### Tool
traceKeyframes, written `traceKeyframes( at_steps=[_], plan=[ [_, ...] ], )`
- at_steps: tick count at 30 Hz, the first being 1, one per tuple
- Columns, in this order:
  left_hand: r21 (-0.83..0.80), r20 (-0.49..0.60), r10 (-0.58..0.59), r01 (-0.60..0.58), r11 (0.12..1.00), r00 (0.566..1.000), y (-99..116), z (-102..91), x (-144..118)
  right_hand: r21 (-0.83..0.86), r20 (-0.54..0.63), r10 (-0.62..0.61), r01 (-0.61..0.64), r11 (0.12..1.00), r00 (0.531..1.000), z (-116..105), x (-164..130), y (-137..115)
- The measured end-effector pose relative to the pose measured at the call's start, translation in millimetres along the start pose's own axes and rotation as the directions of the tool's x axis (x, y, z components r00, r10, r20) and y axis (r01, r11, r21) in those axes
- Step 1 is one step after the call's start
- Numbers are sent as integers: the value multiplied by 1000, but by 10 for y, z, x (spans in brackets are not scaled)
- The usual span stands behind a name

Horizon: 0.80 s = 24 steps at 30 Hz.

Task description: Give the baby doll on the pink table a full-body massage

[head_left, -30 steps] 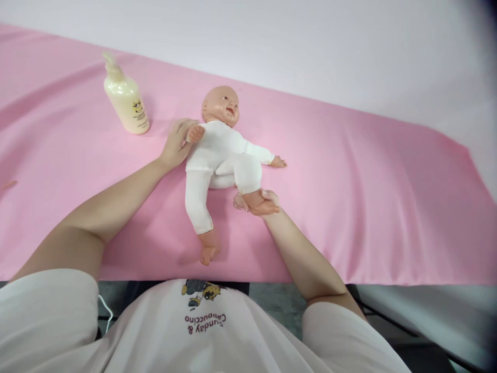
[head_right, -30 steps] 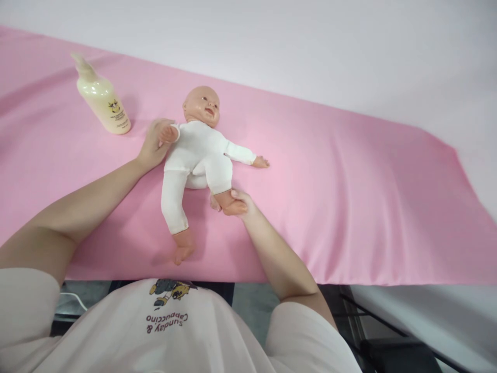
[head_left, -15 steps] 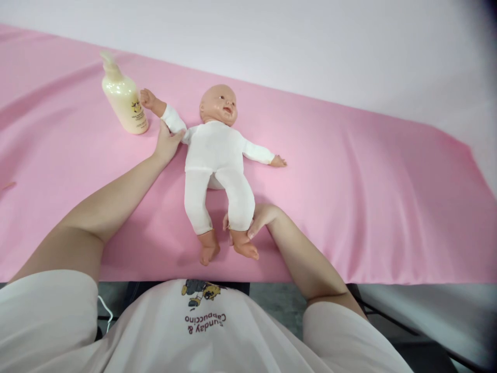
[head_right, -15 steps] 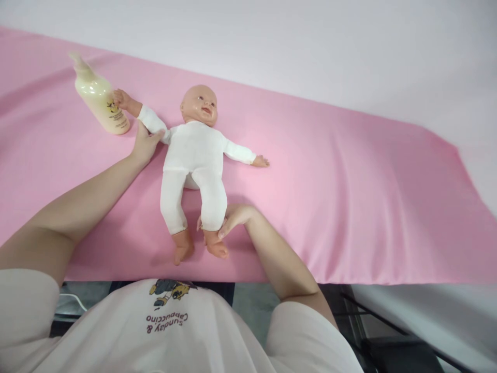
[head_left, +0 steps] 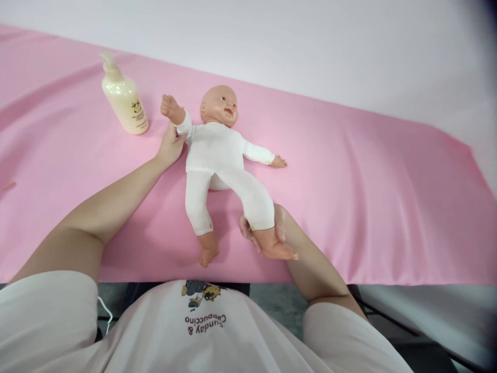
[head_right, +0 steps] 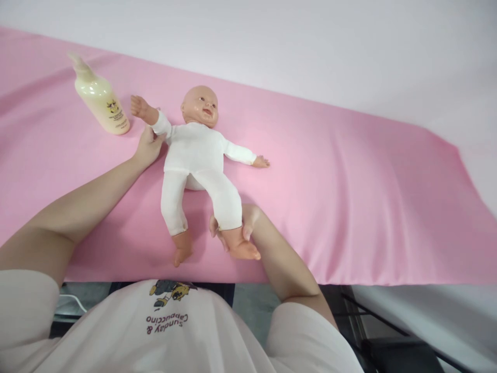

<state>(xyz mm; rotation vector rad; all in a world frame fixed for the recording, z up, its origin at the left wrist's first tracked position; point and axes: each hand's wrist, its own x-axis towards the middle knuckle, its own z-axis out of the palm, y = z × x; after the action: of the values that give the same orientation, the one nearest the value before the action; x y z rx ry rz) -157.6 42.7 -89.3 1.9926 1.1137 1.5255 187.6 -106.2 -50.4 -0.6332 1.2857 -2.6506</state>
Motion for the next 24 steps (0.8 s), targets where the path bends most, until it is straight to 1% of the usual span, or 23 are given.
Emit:
traceKeyframes(
  at_steps=[1, 2, 3, 4, 5, 6, 7, 8, 11, 12, 14, 15, 16, 17, 18, 22, 24],
  plan=[
    [16, 25, 39, -40, 999, 999, 77, -1, -4, -19, 4, -36, 36, 999, 999, 4, 3, -4],
    [34, 48, 86, -88, 996, 995, 154, -1, -10, -50, -19, -73, 72, 996, 997, 14, 8, -4],
    [55, 72, 140, -144, 988, 988, 224, 0, -16, -84, -76, -122, 116, 990, 990, 30, 16, 0],
    [75, 99, 195, -202, 976, 976, 286, 3, -22, -116, -169, -183, 165, 979, 968, 48, 27, 7],
    [92, 130, 243, -256, 962, 961, 336, 8, -27, -148, -284, -245, 210, 967, 927, 66, 41, 14],
    [103, 160, 278, -296, 950, 947, 372, 14, -30, -183, -386, -301, 247, 951, 872, 79, 56, 19],
    [109, 186, 297, -320, 941, 937, 395, 22, -33, -218, -457, -345, 273, 937, 820, 86, 73, 19],
    [111, 207, 301, -328, 938, 931, 405, 30, -34, -245, -504, -372, 284, 927, 779, 84, 90, 15],
    [116, 238, 303, -337, 935, 923, 377, 53, -31, -265, -607, -401, 301, 916, 686, 46, 138, -22],
    [120, 246, 309, -346, 931, 919, 360, 58, -31, -259, -660, -398, 305, 917, 637, 33, 151, -36],
    [124, 259, 310, -350, 929, 915, 340, 59, -31, -250, -767, -377, 298, 921, 520, 17, 169, -54],
    [122, 263, 300, -340, 933, 917, 343, 57, -33, -251, -801, -365, 288, 924, 475, 14, 174, -56],
    [118, 264, 282, -322, 940, 922, 357, 53, -34, -253, -821, -357, 277, 927, 446, 14, 177, -52],
    [113, 264, 261, -298, 948, 929, 380, 49, -34, -253, -832, -351, 269, 929, 430, 15, 177, -43],
    [108, 259, 237, -272, 956, 936, 412, 46, -33, -252, -834, -350, 270, 929, 426, 14, 176, -31],
    [109, 230, 145, -173, 979, 962, 558, 39, -17, -242, -826, -359, 301, 922, 435, -15, 170, 5],
    [117, 229, 134, -164, 979, 964, 603, 36, -13, -248, -818, -358, 285, 926, 451, -30, 163, 10]
  ],
)
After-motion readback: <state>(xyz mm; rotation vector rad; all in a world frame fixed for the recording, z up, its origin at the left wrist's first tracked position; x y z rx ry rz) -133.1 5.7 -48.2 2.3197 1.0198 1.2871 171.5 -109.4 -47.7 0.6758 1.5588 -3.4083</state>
